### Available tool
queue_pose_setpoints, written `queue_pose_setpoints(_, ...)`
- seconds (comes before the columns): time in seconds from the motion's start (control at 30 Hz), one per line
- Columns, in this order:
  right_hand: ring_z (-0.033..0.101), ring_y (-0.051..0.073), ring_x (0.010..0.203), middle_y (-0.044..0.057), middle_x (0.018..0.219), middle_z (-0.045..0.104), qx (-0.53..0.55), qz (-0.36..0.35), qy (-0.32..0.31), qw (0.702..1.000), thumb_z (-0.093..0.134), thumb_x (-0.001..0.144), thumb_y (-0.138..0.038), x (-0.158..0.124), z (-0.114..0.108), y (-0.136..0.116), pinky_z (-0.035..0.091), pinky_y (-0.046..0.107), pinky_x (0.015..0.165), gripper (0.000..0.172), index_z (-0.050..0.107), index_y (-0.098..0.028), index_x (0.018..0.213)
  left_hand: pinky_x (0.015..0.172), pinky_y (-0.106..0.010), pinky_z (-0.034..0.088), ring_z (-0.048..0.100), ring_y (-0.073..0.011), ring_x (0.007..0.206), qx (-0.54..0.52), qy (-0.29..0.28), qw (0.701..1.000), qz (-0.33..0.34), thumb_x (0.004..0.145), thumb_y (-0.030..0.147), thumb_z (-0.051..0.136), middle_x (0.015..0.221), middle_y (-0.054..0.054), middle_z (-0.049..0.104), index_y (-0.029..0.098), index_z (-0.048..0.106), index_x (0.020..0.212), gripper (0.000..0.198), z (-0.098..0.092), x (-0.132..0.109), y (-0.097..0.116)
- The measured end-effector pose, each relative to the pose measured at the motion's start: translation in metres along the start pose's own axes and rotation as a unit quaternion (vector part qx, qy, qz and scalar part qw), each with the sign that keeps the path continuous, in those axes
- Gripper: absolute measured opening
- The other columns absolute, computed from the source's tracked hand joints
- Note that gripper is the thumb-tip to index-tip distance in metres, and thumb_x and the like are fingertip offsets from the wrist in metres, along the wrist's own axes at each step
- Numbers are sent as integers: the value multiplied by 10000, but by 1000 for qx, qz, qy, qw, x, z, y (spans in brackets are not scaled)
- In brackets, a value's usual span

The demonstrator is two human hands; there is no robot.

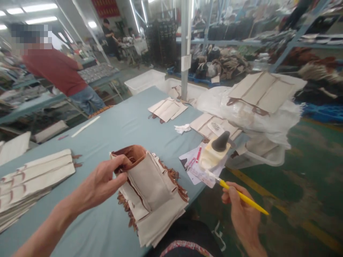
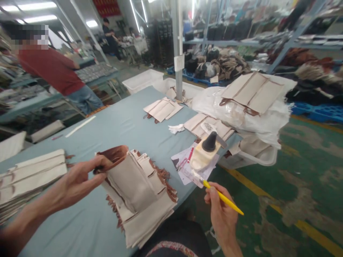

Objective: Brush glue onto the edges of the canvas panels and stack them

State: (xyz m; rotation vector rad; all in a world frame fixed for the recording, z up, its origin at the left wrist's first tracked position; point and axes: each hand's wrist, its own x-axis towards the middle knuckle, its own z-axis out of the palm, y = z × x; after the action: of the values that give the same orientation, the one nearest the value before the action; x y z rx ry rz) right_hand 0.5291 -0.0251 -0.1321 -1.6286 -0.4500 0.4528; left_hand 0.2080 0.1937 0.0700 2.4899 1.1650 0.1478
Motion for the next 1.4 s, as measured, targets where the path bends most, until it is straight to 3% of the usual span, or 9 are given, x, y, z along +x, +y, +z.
queue_pose_setpoints(0.2, 653, 168, 533, 8, 670, 723, 95, -32, -59, 993, 763, 925, -608, -18, 47, -36, 565, 291, 521, 405, 768, -206, 971, 655, -302, 483, 684, -203, 703, 38, -12, 999, 11, 918, 216, 447, 782, 6, 729, 238, 627, 932, 182, 32, -25, -12)
queue_pose_setpoints(0.4, 631, 136, 575, -4, 738, 717, 168, -18, -78, 983, 687, 978, -571, -41, 129, -44, 559, 276, 578, 372, 734, -202, 997, 754, -349, 552, 752, -252, 866, -7, -19, 999, -30, 882, 153, 411, 964, -57, 792, 224, 623, 1065, 289, 57, -31, -24)
queue_pose_setpoints(0.57, 631, 141, 621, -19, 736, 668, 193, 17, -99, 976, 591, 1013, -590, -65, 197, -40, 572, 289, 633, 402, 680, -200, 1057, 756, -320, 557, 726, -221, 851, -67, -36, 997, -26, 853, 139, 432, 924, -24, 770, 231, 635, 1022, 279, 64, -46, -24)
queue_pose_setpoints(0.73, 622, 132, 613, 29, 858, 705, 188, 45, -104, 976, 542, 1021, -626, -92, 232, -39, 559, 284, 603, 474, 671, -180, 1113, 792, -374, 555, 673, -246, 864, -49, -28, 998, 15, 996, 270, 519, 932, -52, 744, 225, 643, 927, 149, 61, -58, -14)
queue_pose_setpoints(0.9, 628, 143, 628, -1, 797, 681, 178, 39, -111, 977, 549, 1028, -606, -102, 243, -43, 563, 299, 651, 444, 687, -195, 1127, 785, -407, 495, 626, -270, 828, 67, 35, 990, 116, 1087, 302, 458, 805, -63, 682, 241, 552, 789, 318, 63, -51, -9)
queue_pose_setpoints(1.03, 614, 147, 599, -17, 728, 662, 182, 28, -103, 977, 562, 1009, -624, -95, 247, -51, 551, 296, 617, 453, 691, -198, 1097, 607, -329, 415, 556, -191, 615, -60, -67, 995, 44, 1049, 249, 398, 701, 5, 613, 257, 471, 809, 251, 59, -30, -14)
queue_pose_setpoints(1.17, 591, 126, 577, -10, 772, 692, 201, 19, -88, 975, 588, 1002, -612, -75, 233, -73, 536, 274, 582, 423, 684, -204, 1055, 666, -303, 468, 603, -186, 717, -165, -138, 977, 0, 965, 252, 422, 788, 2, 666, 237, 533, 814, 189, 31, -11, -26)
queue_pose_setpoints(1.27, 606, 127, 602, -29, 733, 681, 228, 11, -81, 970, 628, 1011, -580, -61, 206, -103, 536, 258, 591, 368, 697, -220, 1040, 655, -284, 472, 584, -172, 716, -173, -102, 980, -4, 1030, 311, 406, 810, 12, 668, 226, 605, 834, 291, 1, -21, -33)
queue_pose_setpoints(1.4, 573, 116, 521, -40, 642, 650, 293, -40, -67, 953, 743, 972, -508, -57, 164, -149, 517, 243, 538, 284, 721, -234, 901, 646, -289, 452, 548, -169, 683, -151, 41, 988, -4, 1100, 306, 394, 758, 19, 637, 239, 633, 854, 350, -18, -61, -25)
